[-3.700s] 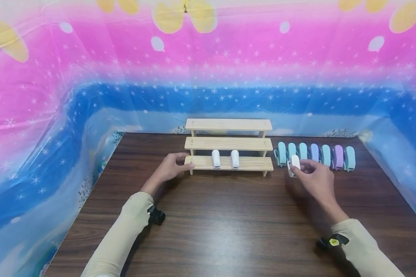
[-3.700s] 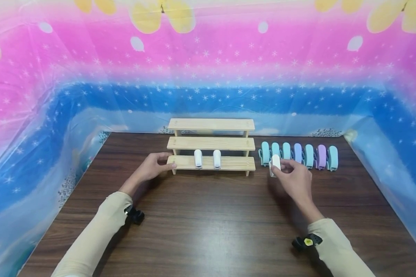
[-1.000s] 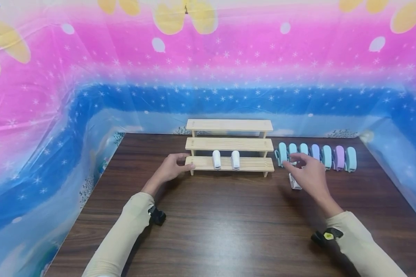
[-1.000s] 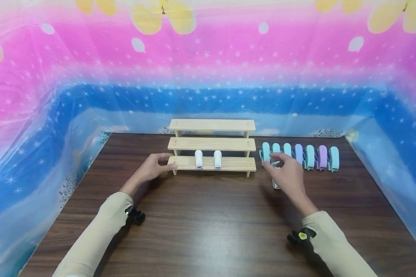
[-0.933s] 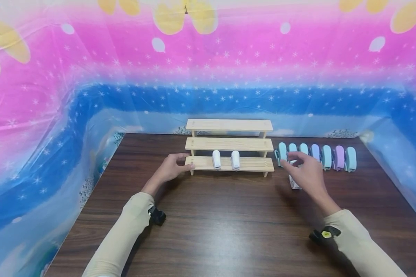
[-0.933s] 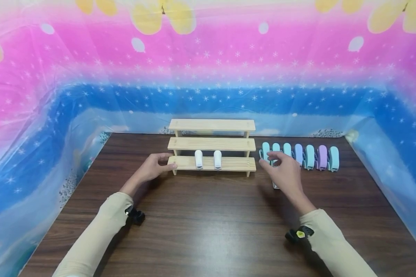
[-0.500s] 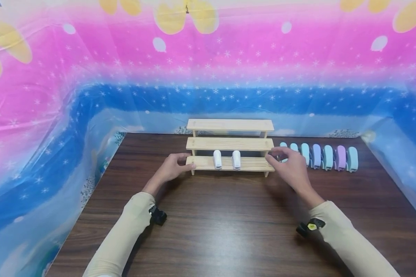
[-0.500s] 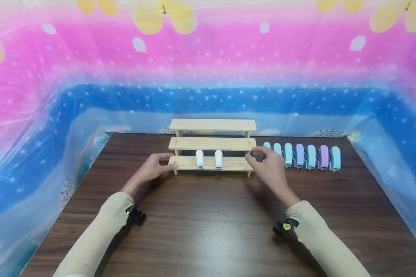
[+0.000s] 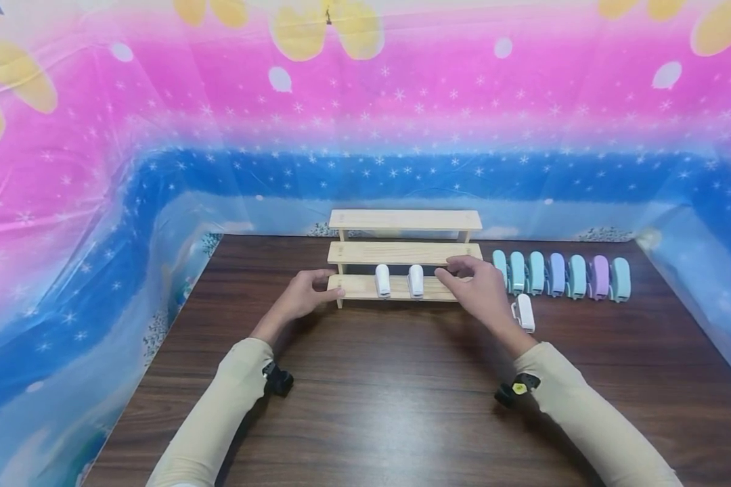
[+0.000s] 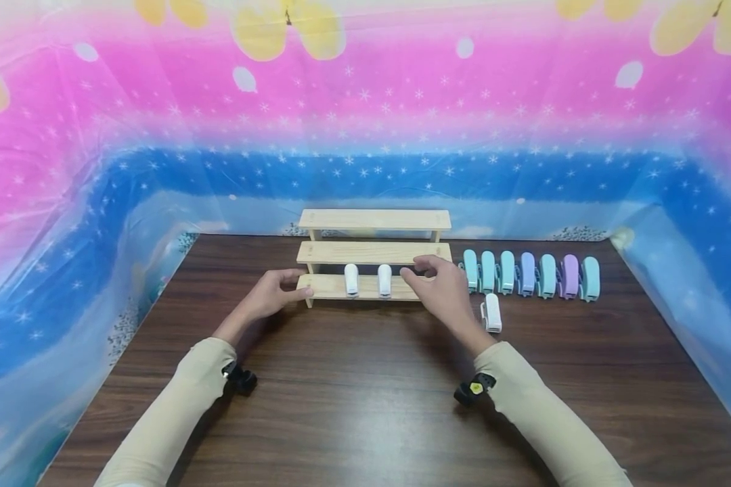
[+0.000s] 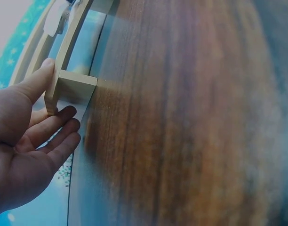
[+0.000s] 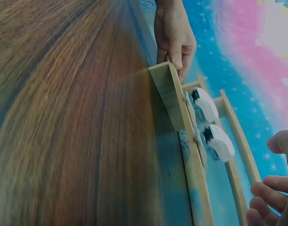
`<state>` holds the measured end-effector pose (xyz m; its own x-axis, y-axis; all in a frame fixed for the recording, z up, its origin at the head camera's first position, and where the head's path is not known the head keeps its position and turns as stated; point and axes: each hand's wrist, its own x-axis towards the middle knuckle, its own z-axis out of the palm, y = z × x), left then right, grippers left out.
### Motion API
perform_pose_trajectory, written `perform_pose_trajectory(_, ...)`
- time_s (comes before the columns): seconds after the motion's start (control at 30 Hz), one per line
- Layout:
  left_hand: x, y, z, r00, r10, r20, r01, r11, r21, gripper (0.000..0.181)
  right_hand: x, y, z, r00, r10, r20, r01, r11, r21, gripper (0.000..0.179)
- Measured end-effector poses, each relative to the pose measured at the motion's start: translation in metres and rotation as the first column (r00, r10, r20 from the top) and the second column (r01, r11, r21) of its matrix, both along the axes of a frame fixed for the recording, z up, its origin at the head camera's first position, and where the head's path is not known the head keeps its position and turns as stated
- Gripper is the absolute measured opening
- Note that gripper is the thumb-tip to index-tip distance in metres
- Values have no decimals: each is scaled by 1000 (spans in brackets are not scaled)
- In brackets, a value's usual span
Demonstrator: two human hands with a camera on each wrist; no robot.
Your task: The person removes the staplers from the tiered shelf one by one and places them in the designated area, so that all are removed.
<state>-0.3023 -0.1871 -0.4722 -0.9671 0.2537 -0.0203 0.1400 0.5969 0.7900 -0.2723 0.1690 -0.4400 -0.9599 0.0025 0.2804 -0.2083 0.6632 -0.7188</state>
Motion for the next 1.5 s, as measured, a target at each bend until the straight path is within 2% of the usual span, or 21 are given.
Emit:
perform_pose_trajectory(0.47, 0, 0, 0, 1000, 5, -3, -5, 1000, -2, 59, -4, -26, -14, 999, 34, 34, -34, 999, 2, 55)
perform_pose_trajectory(0.7, 0, 1, 0, 1000, 5, -6, -5, 1000, 4, 58, -8, -31, -20, 999, 43, 19, -43, 999, 7, 50)
perform_pose_trajectory(0.87, 1, 1, 0, 1000, 5, -9, -5, 1000, 6, 57, -10, -34, -22, 998, 50, 29, -50, 999, 4, 51)
perform_pose_trajectory(1.13, 1, 1, 0, 1000, 6, -10, -6, 1000, 7, 58, -11, -41, -24, 999, 18, 49, -20, 999, 37, 55)
perform_pose_trajectory(1.5, 0, 1, -1, 1000, 5, -4, -5, 1000, 12, 58, -12, -44, -22, 999, 5, 48, -8, 998, 61, 49)
